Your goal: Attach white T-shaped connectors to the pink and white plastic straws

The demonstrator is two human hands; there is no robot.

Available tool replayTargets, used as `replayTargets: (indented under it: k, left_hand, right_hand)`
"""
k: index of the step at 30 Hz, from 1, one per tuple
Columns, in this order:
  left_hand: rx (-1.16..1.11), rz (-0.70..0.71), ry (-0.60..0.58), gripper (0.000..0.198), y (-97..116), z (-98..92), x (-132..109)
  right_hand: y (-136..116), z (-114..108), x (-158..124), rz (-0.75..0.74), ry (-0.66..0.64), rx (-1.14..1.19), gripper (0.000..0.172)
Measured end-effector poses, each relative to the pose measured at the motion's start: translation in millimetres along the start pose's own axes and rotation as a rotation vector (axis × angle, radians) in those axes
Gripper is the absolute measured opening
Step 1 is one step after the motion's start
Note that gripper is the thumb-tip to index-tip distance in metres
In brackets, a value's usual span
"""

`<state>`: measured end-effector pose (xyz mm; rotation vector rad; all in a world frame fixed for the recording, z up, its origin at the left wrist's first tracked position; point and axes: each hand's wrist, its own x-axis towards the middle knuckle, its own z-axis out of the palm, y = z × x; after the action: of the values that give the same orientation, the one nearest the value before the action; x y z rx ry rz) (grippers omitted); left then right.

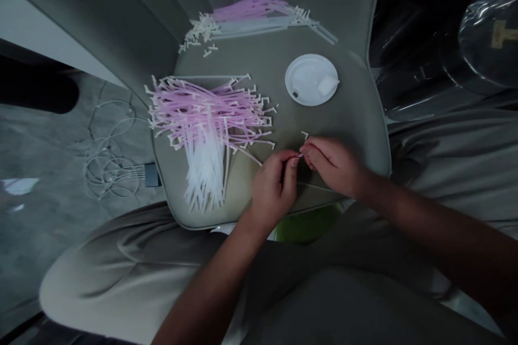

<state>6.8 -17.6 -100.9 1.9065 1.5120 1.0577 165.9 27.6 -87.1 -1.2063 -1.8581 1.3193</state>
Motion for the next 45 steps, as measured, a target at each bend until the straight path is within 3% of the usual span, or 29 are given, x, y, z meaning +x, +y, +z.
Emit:
replayTargets:
  k: [14, 19, 29, 45]
  left_hand:
    - [0.122, -0.028, -0.118, 0.016, 3.5, -0.7, -0.8]
    - [0.151, -0.015, -0.083, 0.017, 4.8, -0.6, -2.8]
    - [0.105, -0.020, -0.163, 0.016, 8.1, -2.4, 1.0]
    - [0.156, 0.009, -0.167, 0.017, 6.8, -1.8, -0.9]
  right_hand:
    - [-0.5, -0.1, -3.4, -0.012, -0.006, -0.013, 0.031]
    - [-0.5, -1.1, -4.2, -0.011, -0.024, -0.029, 0.031]
    - [-7.0, 0.2, -6.5, 0.132, 0.011, 0.322, 0.038]
    - [-8.1, 0.7, -3.5, 0.110, -0.048, 0.092, 0.034]
